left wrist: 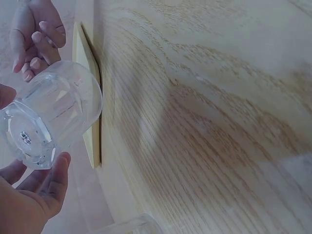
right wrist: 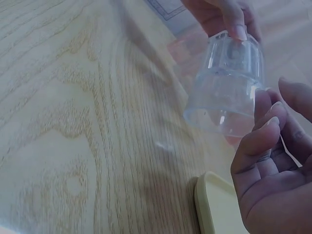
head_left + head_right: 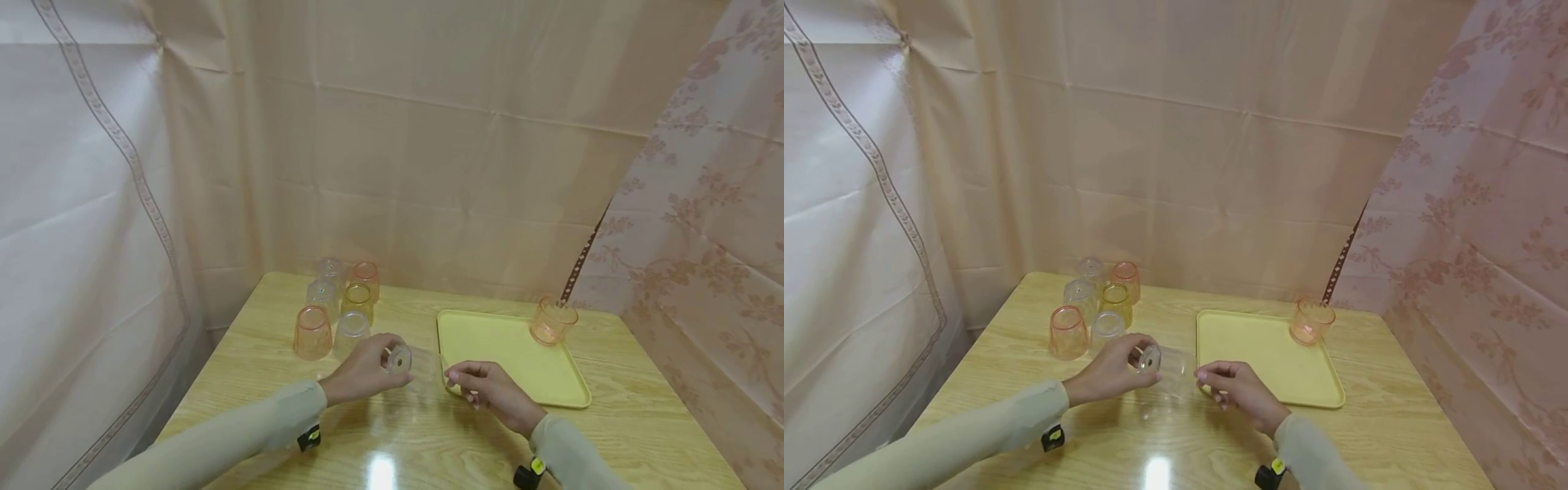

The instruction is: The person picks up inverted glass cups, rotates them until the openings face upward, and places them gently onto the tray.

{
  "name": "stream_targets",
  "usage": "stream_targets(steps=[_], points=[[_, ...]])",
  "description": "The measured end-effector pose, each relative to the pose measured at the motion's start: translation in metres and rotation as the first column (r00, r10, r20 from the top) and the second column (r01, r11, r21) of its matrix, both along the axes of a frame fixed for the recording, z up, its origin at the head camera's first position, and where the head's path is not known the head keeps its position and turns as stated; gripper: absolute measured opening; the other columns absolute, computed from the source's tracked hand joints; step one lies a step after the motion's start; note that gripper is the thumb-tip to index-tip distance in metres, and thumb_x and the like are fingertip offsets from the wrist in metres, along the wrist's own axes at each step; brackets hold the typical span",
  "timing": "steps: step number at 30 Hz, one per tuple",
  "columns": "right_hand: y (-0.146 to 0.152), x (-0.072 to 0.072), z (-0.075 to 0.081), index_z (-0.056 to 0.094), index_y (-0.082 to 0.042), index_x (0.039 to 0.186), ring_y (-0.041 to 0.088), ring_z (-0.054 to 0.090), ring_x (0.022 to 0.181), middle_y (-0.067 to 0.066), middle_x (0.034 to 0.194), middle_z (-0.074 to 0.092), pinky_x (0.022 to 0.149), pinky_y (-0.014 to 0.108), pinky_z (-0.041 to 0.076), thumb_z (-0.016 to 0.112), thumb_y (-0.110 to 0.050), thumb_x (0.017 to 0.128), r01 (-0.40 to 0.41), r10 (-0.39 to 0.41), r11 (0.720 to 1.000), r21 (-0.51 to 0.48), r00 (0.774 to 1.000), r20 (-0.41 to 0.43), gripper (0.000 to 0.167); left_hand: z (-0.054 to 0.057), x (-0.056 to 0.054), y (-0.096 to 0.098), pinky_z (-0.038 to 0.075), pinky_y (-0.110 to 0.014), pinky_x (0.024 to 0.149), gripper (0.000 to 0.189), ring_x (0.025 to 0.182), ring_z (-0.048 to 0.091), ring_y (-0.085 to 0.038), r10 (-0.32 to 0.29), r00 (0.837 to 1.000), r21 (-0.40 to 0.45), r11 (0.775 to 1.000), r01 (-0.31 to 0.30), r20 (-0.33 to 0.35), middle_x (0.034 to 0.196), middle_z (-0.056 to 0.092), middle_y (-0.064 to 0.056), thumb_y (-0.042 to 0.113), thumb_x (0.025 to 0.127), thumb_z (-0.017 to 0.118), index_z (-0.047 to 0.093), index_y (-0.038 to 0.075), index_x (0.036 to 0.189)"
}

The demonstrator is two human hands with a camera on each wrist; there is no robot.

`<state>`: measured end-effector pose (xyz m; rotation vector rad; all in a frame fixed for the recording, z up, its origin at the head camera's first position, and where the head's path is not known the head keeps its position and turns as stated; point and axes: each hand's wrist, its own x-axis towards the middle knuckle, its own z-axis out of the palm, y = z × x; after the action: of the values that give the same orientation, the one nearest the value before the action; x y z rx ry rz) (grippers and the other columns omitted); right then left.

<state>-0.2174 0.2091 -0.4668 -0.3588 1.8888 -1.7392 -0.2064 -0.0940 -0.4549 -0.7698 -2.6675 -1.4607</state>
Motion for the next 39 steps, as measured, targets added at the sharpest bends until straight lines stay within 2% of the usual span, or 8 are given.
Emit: stream_targets(steps=[4,13,17,22,29,34,39], points=[[-0.002,0.002,-0.001,0.064,0.006,0.126,0.009,0.051,0.069,0.005,0.11,0.069,0.059,0.021,0.045,0.065,-0.029,0.102,0.012,-0.012,1.0,0.019,1.0,0.004,0.043,0.0,0.001,0.002,0.056,-0.027,0.073,0.041,0.09,0.065,-0.013,-0.006,1.0,0.005,1.0,0.006,0.001,0.11,0.065,0.007,0.034,0.089,0.082,0.063,0.018,0.122],[-0.004,0.004,-0.004,0.062,0.003,0.12,0.01,0.05,0.07,0.003,0.103,0.067,0.058,0.022,0.045,0.071,-0.027,0.099,0.107,-0.107,0.994,0.034,0.994,-0.007,0.037,-0.001,0.003,0.003,0.055,-0.028,0.075,0.045,0.093,0.065,-0.017,0.015,1.0,0.018,1.0,-0.015,0.014,0.111,0.064,0.006,0.036,0.088,0.082,0.062,0.018,0.125],[-0.005,0.004,-0.007,0.059,0.002,0.125,0.01,0.049,0.069,0.004,0.104,0.067,0.058,0.022,0.045,0.071,-0.03,0.098,0.136,-0.136,0.989,0.049,0.991,0.005,0.043,-0.002,0.003,0.004,0.055,-0.028,0.075,0.048,0.093,0.064,-0.014,0.036,0.999,0.028,0.999,-0.036,0.014,0.112,0.064,0.006,0.04,0.088,0.082,0.062,0.019,0.126],[-0.003,0.004,-0.008,0.055,0.006,0.135,0.006,0.049,0.069,0.002,0.105,0.065,0.059,0.02,0.044,0.067,-0.034,0.101,0.123,-0.123,0.992,0.029,0.992,0.018,0.054,-0.004,0.002,0.007,0.056,-0.028,0.074,0.05,0.091,0.064,-0.012,0.031,0.999,0.04,0.999,-0.031,0.007,0.111,0.065,0.006,0.045,0.088,0.08,0.062,0.018,0.126],[-0.001,0.0,-0.01,0.063,0.003,0.127,0.004,0.049,0.067,-0.003,0.099,0.066,0.058,0.018,0.043,0.064,-0.031,0.103,0.117,-0.115,0.992,-0.046,0.993,0.034,0.041,-0.006,-0.001,0.009,0.055,-0.028,0.076,0.048,0.09,0.065,-0.011,0.015,1.0,0.025,1.0,-0.015,0.009,0.109,0.066,0.007,0.044,0.089,0.079,0.062,0.018,0.126],[0.0,0.0,-0.009,0.065,0.005,0.123,0.006,0.045,0.062,0.0,0.093,0.067,0.056,0.021,0.039,0.066,-0.028,0.102,0.154,-0.154,0.987,-0.05,0.988,-0.008,0.039,-0.006,-0.004,0.01,0.055,-0.03,0.08,0.051,0.097,0.065,-0.012,-0.013,1.0,-0.02,1.0,0.013,0.0,0.112,0.066,0.008,0.048,0.089,0.078,0.061,0.017,0.128],[0.0,-0.001,-0.003,0.064,0.007,0.121,0.008,0.04,0.059,0.003,0.097,0.069,0.056,0.022,0.036,0.067,-0.028,0.101,0.188,-0.19,0.982,-0.029,0.978,-0.084,0.041,-0.005,-0.006,0.011,0.055,-0.03,0.084,0.066,0.103,0.065,-0.016,-0.023,1.0,-0.046,0.999,0.024,0.017,0.118,0.067,0.001,0.048,0.089,0.078,0.057,0.009,0.138]])
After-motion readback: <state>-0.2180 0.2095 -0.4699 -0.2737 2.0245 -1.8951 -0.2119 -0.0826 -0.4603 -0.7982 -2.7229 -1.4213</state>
